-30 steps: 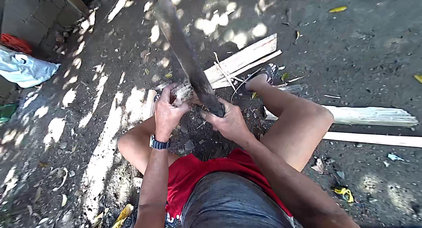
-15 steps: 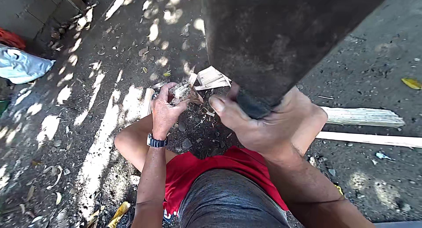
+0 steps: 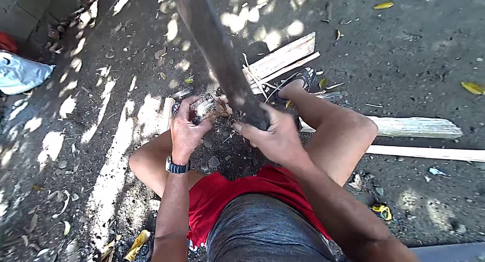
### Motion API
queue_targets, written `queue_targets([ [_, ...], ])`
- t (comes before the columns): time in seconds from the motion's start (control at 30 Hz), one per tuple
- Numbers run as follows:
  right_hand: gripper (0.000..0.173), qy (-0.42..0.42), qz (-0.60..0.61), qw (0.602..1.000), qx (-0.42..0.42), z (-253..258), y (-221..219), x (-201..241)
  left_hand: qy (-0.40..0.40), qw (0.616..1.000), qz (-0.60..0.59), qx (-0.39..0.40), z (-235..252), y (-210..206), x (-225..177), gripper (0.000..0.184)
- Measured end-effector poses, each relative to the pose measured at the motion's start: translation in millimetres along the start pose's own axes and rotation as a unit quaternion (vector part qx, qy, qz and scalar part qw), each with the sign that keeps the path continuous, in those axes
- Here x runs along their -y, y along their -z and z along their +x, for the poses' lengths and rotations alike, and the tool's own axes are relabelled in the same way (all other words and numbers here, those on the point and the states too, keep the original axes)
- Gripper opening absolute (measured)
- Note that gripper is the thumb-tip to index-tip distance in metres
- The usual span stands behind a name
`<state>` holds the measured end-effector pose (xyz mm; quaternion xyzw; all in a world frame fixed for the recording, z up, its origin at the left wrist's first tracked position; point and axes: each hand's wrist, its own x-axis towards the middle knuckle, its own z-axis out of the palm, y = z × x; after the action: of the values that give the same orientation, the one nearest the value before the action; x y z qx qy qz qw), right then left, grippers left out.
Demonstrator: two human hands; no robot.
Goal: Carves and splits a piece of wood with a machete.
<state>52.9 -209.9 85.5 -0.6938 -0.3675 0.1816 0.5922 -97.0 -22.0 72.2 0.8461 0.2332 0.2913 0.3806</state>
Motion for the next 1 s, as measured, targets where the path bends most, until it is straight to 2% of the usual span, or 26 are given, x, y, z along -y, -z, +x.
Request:
queue_targets([
  [0.1,0.020,0.197,0.105,0.973,-0.061,14,18,56,-0.004,1.000,-0.015,0.000,0,2,3,0.070],
  [0.17,0.020,0.266,0.165,0.946,-0.081,24,24,76,-0.008,1.000,-0.006,-0.003,4,1,1,0.065],
  [0.23,0.023,0.239,0.132,0.960,-0.069,26,21,67,-0.004,1.000,0.005,-0.004,10,-1,-1,0.064],
  [0.33,0.024,0.065,-0.009,0.998,0.004,24,-5,-10,-0.009,1.000,0.010,-0.002,9,-4,-3,0.069],
  [0.4,0.025,0.004,-0.054,0.997,0.048,22,-16,-50,-0.004,1.000,0.021,-0.012,6,-4,-4,0.071],
  [0.47,0.027,0.009,-0.091,0.994,0.053,18,-20,-52,0.003,0.999,0.038,-0.019,5,-5,-3,0.068],
  [0.57,0.035,-0.017,-0.134,0.990,0.040,14,-10,-22,0.005,0.999,0.030,-0.021,13,-8,-5,0.067],
  [0.6,0.035,-0.004,-0.123,0.992,0.024,12,-5,-12,0.010,0.999,0.025,-0.025,16,-11,-4,0.065],
  [0.67,0.029,0.078,-0.067,0.995,-0.019,11,6,13,0.021,0.999,0.011,-0.032,25,-15,-1,0.061],
  [0.77,0.023,0.229,0.039,0.970,-0.076,21,19,58,0.004,1.000,0.019,-0.007,26,-9,-6,0.060],
  [0.83,0.023,0.276,0.086,0.952,-0.101,30,20,71,-0.003,1.000,0.019,0.002,25,-6,-8,0.058],
  [0.9,0.025,0.225,0.037,0.970,-0.089,31,12,51,-0.002,1.000,0.021,0.005,26,-7,-8,0.060],
  [1.0,0.029,0.028,-0.096,0.995,0.003,31,-17,-44,0.003,1.000,0.026,-0.005,24,-9,-6,0.066],
])
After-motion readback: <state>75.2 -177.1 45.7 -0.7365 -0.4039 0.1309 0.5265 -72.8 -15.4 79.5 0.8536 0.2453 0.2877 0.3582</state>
